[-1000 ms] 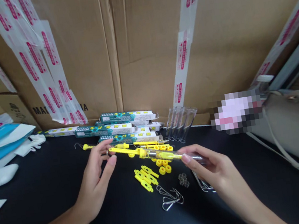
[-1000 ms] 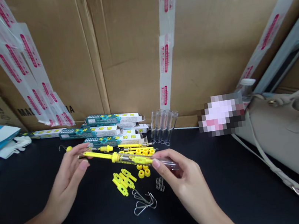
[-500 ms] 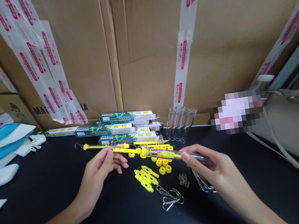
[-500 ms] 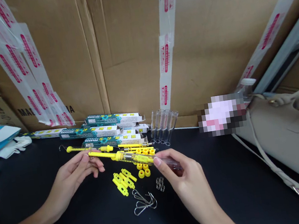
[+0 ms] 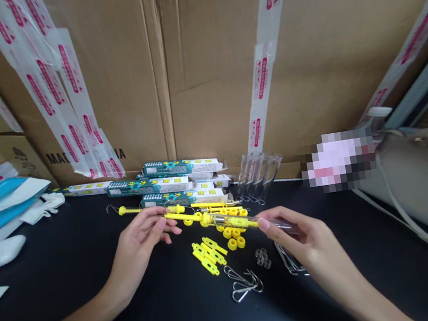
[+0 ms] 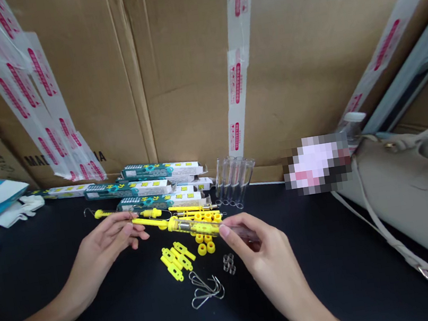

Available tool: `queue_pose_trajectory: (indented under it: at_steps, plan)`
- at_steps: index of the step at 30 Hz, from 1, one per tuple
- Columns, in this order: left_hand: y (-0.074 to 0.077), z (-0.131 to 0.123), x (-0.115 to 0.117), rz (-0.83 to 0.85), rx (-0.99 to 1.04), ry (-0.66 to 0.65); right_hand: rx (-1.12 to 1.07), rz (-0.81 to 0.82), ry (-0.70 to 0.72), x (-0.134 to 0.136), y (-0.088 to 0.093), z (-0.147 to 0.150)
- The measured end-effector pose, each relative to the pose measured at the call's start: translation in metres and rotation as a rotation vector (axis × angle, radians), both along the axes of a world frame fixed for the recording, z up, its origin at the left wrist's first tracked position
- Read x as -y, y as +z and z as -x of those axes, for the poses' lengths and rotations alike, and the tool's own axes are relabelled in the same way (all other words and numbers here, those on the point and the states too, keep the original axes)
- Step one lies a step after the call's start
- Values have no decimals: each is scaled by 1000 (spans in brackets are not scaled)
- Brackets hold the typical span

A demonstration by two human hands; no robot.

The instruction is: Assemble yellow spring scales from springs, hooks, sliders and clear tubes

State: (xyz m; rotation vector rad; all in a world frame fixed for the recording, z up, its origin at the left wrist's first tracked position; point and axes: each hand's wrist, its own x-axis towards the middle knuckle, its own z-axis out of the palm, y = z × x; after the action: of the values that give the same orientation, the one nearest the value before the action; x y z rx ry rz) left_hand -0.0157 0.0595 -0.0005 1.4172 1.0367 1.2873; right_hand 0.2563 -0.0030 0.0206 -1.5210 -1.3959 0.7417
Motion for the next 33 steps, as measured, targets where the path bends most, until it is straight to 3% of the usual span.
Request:
queue_pose_trajectory:
  at_steps: [22, 33]
  plan:
    - [-1, 0, -2, 83, 48, -23, -24, -40, -15, 2, 4, 0]
    - [-3, -2, -5, 122, 32, -42, 37, -21, 61, 1, -3, 2]
